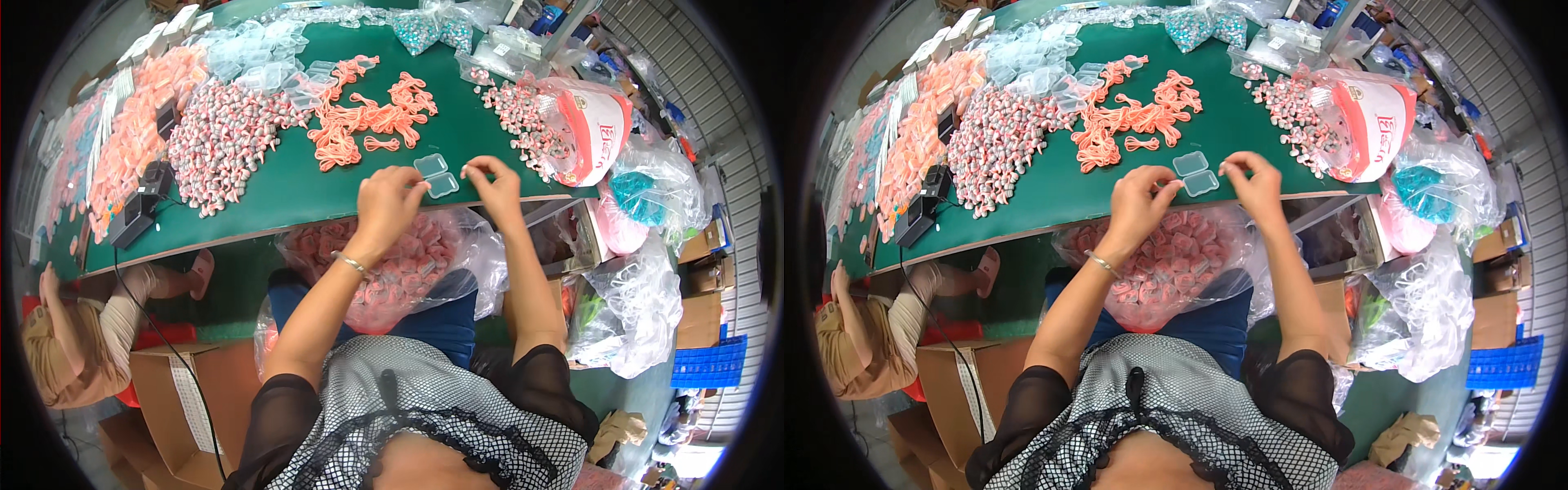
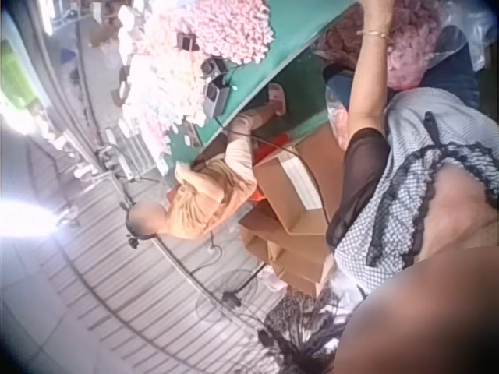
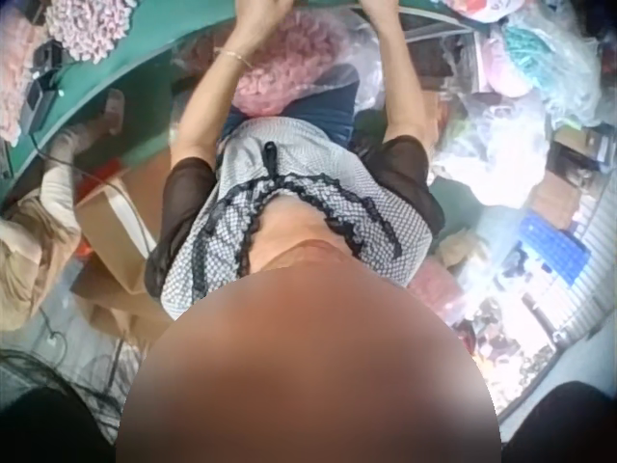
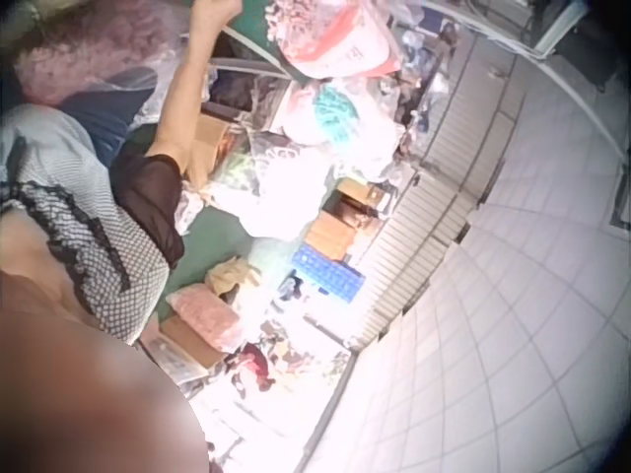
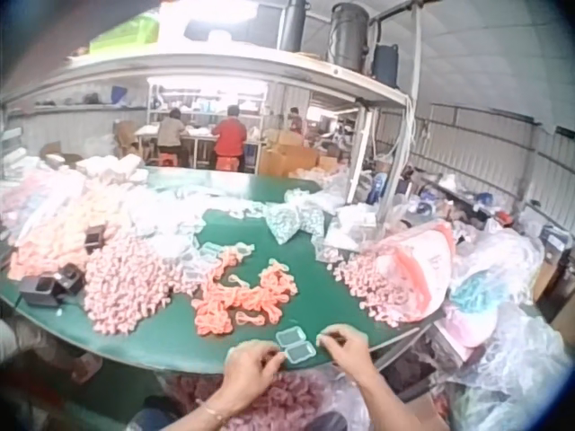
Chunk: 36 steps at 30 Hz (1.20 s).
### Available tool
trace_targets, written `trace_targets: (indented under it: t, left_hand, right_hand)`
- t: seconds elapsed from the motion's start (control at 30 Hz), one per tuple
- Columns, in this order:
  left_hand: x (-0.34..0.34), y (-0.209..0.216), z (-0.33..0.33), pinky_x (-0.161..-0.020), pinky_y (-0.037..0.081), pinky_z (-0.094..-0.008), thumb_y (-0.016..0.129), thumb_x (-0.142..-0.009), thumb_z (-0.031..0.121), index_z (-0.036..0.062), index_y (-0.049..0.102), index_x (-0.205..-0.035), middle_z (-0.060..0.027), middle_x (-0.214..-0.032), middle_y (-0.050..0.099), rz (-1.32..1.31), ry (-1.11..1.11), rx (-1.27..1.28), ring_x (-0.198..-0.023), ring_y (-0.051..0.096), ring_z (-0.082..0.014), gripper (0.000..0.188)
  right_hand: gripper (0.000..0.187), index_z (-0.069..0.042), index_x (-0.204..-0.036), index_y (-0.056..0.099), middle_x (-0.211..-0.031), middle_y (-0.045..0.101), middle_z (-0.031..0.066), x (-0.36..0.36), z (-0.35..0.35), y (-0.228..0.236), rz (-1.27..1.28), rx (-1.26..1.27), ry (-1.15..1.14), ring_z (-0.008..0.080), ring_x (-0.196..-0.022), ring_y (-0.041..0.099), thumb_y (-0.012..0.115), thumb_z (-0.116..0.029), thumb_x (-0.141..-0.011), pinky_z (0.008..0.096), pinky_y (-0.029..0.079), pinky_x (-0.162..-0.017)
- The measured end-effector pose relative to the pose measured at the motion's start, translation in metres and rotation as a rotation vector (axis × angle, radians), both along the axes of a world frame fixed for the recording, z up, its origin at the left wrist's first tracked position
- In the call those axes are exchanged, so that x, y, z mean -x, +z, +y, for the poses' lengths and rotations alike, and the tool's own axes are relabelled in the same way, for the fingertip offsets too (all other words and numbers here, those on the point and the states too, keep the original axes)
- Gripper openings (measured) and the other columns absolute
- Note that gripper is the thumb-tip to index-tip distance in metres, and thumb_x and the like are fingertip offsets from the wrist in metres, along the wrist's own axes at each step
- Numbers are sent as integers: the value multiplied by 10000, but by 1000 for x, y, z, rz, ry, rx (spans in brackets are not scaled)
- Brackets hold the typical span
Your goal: The recorder is packaging small pink elastic or plastic components into small clear plastic containers at a industrial workbench.
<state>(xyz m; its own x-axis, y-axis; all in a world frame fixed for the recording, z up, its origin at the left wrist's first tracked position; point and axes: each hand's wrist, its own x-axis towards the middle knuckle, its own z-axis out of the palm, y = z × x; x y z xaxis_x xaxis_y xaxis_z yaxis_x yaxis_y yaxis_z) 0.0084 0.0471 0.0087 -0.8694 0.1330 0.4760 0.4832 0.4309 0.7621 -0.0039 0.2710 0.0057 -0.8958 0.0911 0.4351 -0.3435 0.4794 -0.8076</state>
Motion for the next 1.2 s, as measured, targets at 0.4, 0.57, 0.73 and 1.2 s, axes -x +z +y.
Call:
trace_targets:
  t: [0.4, 0.57, 0.73, 1.2]
  left_hand:
    - [9, -21, 42, -741, 376, -414, 755, -762, 253, 124, 708, -819, -22, -912, 624, 258, 180, 322, -896, 563, -238, 149]
    - [4, -9, 24, -766, 378, -420, 717, -769, 240, 127, 696, -974, -35, -980, 617, 280, 114, 334, -954, 555, -251, 234]
    - [15, -11, -32, -829, 396, -421, 700, -741, 157, 128, 687, -1064, -51, -1079, 613, 210, -16, 412, -1030, 543, -273, 325]
    - [29, -2, -5, -749, 430, -397, 720, -820, 168, 104, 692, -894, -40, -875, 659, 230, -153, 225, -858, 597, -270, 102]
  right_hand:
    - [105, -99, -820, 641, -924, 609, 55, -16, -31, -29, 354, -537, -263, 260, -917, 578, 733, -139, -791, 375, 414, -776]
    - [108, -68, -810, 617, -902, 603, 71, -12, -22, -30, 350, -486, -165, 277, -882, 576, 713, -119, -808, 391, 438, -750]
    - [68, -15, -874, 628, -833, 612, 108, -7, -19, -21, 218, -199, -47, 267, -757, 604, 664, -70, -860, 356, 490, -681]
    - [226, -24, -1056, 672, -915, 682, 72, -5, -34, 24, 51, -143, 247, 156, -790, 645, 717, -96, -846, 292, 509, -741]
